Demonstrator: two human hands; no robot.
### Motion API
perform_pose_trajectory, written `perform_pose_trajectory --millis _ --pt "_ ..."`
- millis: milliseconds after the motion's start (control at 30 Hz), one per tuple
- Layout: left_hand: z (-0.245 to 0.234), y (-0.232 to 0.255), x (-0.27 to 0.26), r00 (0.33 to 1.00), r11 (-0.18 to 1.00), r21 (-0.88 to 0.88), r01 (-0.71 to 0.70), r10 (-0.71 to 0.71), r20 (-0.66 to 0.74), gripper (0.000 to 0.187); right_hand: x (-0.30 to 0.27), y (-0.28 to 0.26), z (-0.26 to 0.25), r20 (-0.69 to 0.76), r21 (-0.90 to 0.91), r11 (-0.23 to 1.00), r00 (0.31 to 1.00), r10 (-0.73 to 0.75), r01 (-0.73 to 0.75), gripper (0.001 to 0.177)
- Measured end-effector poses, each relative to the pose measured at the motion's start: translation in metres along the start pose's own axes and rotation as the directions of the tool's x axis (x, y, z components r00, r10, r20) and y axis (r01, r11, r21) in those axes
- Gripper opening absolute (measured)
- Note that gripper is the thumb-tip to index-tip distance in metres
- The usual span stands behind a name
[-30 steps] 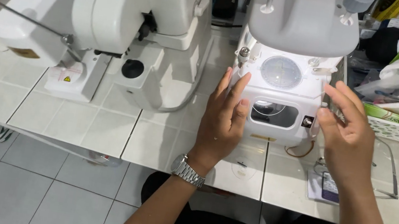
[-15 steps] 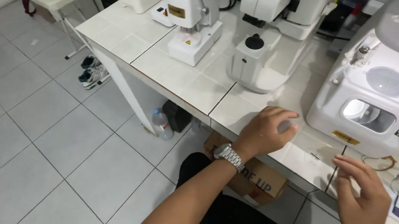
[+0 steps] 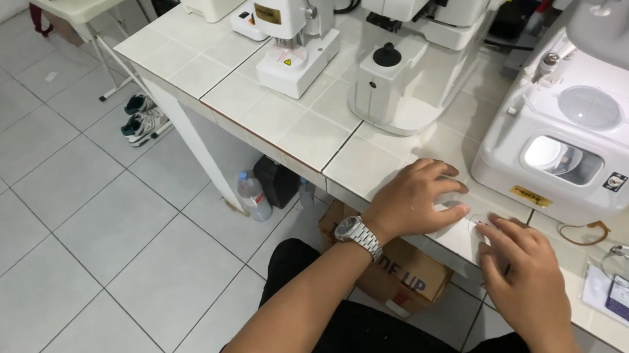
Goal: The person places a lens into a lensometer and adjusts the device's knobs. They then open a blue package containing a lens and place it on the counter. Finally, the person moves to a different machine, opens its lid, and adjusts internal components.
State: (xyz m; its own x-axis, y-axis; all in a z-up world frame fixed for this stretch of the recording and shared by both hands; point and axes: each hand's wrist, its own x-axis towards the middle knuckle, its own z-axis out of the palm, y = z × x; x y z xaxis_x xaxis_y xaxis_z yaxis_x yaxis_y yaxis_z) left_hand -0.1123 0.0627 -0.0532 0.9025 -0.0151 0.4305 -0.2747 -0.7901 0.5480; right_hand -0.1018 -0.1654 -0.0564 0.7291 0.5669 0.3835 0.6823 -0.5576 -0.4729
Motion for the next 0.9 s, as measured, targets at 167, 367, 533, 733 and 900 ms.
perform_pose_trajectory --millis 167,367,533,733,900 --pt "-0.003 -0.003 0.0 0.999 0.999 -0.001 -0.049 0.049 0.023 0.037 0.003 -0.006 0.001 -0.029 -0.003 0.998 0.998 0.058 -0.058 0.033" --pt "-0.007 0.0 0.004 0.991 0.992 0.013 -0.124 0.123 0.051 0.044 0.007 0.003 0.003 -0.177 -0.02 0.99 0.975 0.132 -0.138 0.043" --pt "-0.018 0.012 0.005 0.982 0.996 0.079 -0.033 0.017 0.188 0.063 0.01 0.001 -0.003 -0.07 0.105 0.979 0.981 0.182 -0.174 0.045" --pt "-0.015 0.02 0.01 0.961 0.999 0.046 0.015 -0.027 0.274 0.053 0.016 -0.011 -0.017 -0.011 0.145 0.963 0.972 0.233 -0.229 0.044" --pt "-0.019 0.028 0.013 0.962 0.999 -0.008 0.048 -0.044 0.268 0.045 0.016 -0.018 -0.021 -0.161 0.276 0.949 0.966 0.203 -0.154 0.035"
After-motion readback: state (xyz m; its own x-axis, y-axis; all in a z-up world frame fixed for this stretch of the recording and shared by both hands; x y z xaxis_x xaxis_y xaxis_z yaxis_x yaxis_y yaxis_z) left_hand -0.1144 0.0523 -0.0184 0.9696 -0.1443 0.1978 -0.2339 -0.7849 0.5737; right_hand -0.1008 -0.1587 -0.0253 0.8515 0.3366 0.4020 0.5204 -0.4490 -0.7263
